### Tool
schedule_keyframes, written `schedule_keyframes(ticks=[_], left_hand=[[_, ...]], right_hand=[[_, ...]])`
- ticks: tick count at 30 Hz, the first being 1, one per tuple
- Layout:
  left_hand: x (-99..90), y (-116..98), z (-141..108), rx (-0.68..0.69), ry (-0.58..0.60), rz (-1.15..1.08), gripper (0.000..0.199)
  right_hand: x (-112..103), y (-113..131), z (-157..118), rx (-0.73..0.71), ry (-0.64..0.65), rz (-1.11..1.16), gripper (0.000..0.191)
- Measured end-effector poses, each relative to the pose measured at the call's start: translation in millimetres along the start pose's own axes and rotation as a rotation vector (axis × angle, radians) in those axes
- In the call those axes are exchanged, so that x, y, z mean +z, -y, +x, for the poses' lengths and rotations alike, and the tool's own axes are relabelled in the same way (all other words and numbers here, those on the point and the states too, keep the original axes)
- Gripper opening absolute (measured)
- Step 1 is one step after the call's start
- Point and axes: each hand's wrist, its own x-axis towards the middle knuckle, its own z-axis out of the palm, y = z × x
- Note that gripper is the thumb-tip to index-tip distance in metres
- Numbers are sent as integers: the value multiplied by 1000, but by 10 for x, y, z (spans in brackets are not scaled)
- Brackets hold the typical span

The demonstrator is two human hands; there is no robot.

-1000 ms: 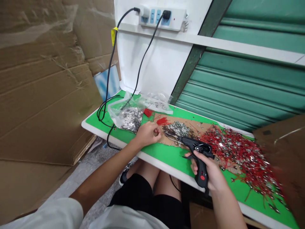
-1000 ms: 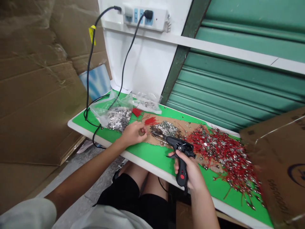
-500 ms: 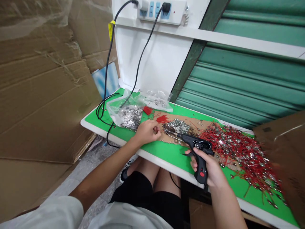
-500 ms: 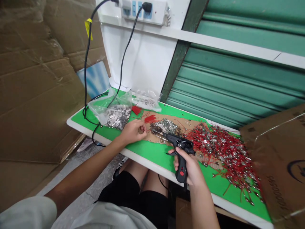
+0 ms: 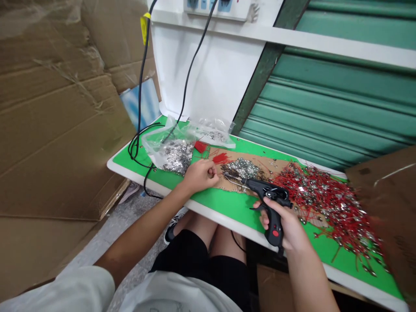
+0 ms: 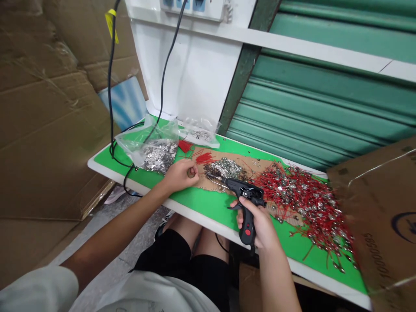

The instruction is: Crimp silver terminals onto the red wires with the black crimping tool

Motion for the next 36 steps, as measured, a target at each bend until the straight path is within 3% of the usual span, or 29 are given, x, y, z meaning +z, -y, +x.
schedule_keyframes(ticks=[17,36], left_hand=[[-12,-4,10,12,30,-8,6],[-15,-8,22,25,29,-13,4]], right_hand=[[-6,11,-18,38,5,-5,28],[86,120,-17,98,-86,88,30]])
